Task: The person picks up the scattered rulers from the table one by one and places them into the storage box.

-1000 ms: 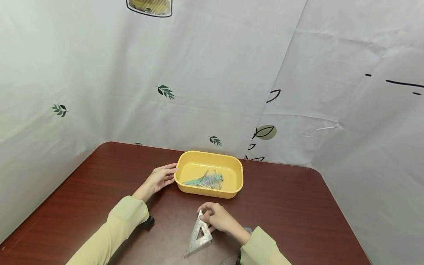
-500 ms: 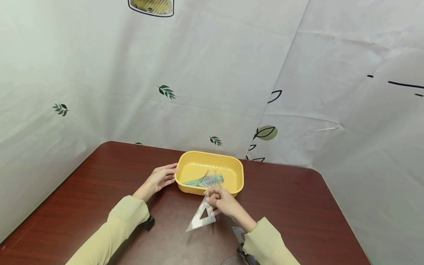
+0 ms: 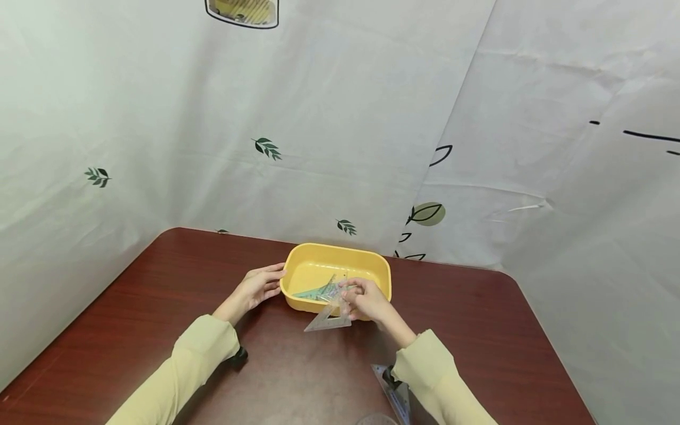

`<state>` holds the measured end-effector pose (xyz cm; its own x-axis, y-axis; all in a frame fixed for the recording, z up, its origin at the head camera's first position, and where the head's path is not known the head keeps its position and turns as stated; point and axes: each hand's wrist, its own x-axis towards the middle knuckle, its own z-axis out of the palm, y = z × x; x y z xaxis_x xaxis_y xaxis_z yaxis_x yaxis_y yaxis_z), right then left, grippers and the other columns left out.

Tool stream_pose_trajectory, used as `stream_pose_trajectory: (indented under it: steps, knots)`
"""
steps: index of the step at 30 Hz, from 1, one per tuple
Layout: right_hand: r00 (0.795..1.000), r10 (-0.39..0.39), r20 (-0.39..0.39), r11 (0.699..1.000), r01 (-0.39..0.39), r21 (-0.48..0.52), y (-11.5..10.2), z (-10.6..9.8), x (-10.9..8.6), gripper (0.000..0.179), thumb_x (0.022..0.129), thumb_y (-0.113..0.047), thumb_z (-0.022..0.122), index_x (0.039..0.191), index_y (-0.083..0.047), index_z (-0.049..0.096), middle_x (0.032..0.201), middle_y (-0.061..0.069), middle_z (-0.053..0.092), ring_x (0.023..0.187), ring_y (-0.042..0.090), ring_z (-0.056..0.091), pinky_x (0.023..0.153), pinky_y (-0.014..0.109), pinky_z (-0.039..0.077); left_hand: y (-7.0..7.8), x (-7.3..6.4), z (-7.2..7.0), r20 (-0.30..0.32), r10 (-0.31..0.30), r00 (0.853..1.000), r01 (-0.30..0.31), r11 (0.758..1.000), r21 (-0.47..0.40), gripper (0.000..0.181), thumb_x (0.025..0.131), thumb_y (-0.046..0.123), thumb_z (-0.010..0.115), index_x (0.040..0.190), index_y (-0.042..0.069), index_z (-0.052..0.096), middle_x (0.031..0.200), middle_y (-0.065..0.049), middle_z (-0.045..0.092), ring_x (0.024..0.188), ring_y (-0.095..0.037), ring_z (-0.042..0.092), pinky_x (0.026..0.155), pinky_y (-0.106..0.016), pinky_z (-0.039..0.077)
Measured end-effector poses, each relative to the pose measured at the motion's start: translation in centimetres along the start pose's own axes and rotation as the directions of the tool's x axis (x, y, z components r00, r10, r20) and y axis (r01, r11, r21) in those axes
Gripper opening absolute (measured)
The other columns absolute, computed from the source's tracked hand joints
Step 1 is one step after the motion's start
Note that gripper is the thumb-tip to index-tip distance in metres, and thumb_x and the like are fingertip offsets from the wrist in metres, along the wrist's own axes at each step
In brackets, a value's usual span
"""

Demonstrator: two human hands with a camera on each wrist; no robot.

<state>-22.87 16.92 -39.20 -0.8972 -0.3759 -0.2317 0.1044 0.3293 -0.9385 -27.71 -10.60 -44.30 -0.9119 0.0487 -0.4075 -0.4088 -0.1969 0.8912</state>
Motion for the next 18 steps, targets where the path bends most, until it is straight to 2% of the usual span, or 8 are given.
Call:
stream_pose_trajectory:
  steps: [9, 18]
  knots:
    - [0.995, -0.008, -0.101, 0.999, 0.011, 0.03, 0.0, -0.8, 1.5, 0.039, 0.097, -0.008, 0.053, 0.13, 0.011, 0.046, 0.078, -0.004, 0.06, 0.062, 0.006, 0.06, 0.054, 0.021, 0.055, -0.1, 0.0, 0.0, -0.001, 0.011, 1.0, -0.011, 1.0, -0.02, 0.047, 0.09, 0.011, 0.067, 0.135, 0.008, 0.056, 0.082, 0.001, 0.068, 0.064, -0.007, 0.063, 0.061, -0.018, 0.055]
    - [0.974, 0.052, -0.222, 0.996, -0.034, 0.083, 0.1, -1.4, 3.8, 0.038, 0.099, -0.009, 0.052, 0.133, 0.007, 0.045, 0.088, 0.002, 0.063, 0.064, 0.007, 0.06, 0.059, 0.022, 0.058, -0.2, 0.1, 0.0, 0.006, 0.009, 1.0, -0.009, 1.0, -0.01, 0.047, 0.09, 0.012, 0.067, 0.135, 0.011, 0.056, 0.082, 0.003, 0.066, 0.066, -0.006, 0.062, 0.062, -0.018, 0.055]
